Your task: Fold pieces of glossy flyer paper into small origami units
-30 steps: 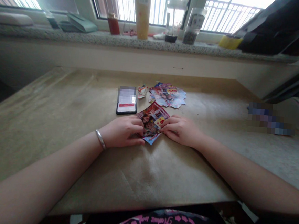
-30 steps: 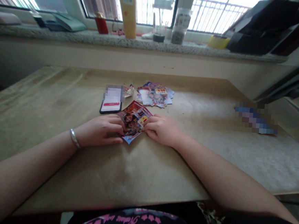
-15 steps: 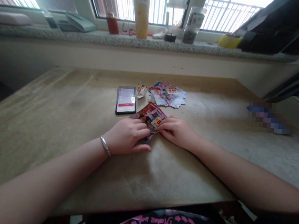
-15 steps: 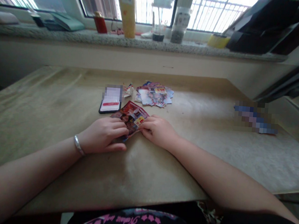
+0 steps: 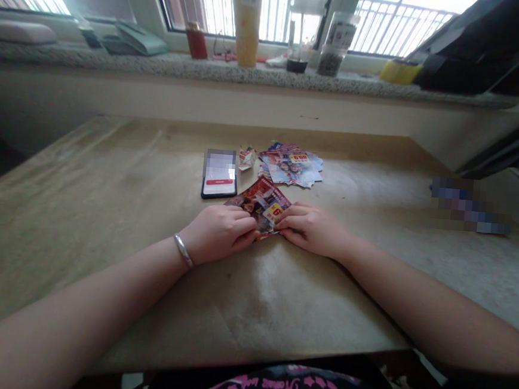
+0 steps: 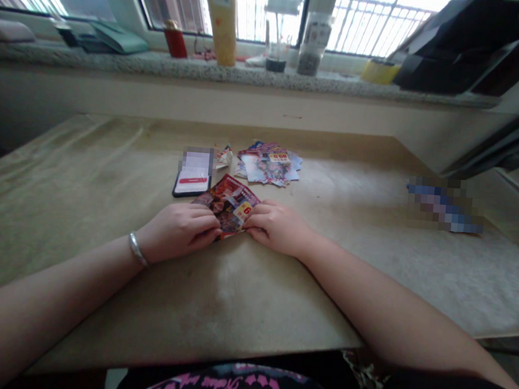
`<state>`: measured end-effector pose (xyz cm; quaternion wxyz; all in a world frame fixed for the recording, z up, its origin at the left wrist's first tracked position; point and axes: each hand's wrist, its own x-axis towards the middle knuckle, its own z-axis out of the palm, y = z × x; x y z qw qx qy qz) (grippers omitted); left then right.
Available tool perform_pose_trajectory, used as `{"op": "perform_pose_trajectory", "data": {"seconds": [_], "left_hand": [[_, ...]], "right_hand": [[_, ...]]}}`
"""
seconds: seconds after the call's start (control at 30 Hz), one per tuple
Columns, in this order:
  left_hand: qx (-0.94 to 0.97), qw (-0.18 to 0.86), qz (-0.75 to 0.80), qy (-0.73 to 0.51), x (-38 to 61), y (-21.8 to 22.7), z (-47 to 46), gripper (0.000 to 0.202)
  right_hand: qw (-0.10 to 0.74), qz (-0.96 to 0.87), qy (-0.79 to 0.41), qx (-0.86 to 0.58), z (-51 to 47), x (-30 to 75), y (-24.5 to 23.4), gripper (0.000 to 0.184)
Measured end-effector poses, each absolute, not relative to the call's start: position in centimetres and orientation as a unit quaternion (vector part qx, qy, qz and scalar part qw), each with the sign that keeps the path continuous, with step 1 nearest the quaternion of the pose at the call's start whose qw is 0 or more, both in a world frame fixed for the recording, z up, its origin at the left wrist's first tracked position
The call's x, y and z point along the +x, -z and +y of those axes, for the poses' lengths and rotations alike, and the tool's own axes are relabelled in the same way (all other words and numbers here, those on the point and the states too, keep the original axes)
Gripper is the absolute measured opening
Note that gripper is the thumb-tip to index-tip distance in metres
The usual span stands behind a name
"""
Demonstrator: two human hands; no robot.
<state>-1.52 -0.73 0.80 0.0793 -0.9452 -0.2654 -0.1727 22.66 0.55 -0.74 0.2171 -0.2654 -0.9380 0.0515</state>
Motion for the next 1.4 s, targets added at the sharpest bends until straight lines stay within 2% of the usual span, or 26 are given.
{"op": "perform_pose_trajectory", "data": {"seconds": [0.37,0.6,0.9,1.23,1.4], "left_hand": [[-0.92,0.022,-0.355,0.164,-1.7,0.5,1.0,0.028],[-0.919,0.069,-0.37,0.12,-1.6,0.5,1.1,0.028],[-0.909,0.143,-0.379,0.096,-1.6,0.4,0.9,0.022],[-0.894,0.117,-0.425,0.074,-1.3,0.3,1.2,0.031],[-0.905,0.094,-0.396,0.124,-1.9,-0.2,0.9,0.028]], "right_hand": [[0.216,-0.925,-0.046,-0.31,0.6,22.9,1.1,0.024],[0.211,-0.916,-0.052,-0.337,0.5,22.8,1.1,0.028],[0.234,-0.925,-0.033,-0.298,1.2,22.7,1.9,0.027],[0.213,-0.928,0.013,-0.304,1.6,22.8,2.2,0.028],[0.216,-0.929,0.019,-0.299,1.6,22.6,2.2,0.029]]}}
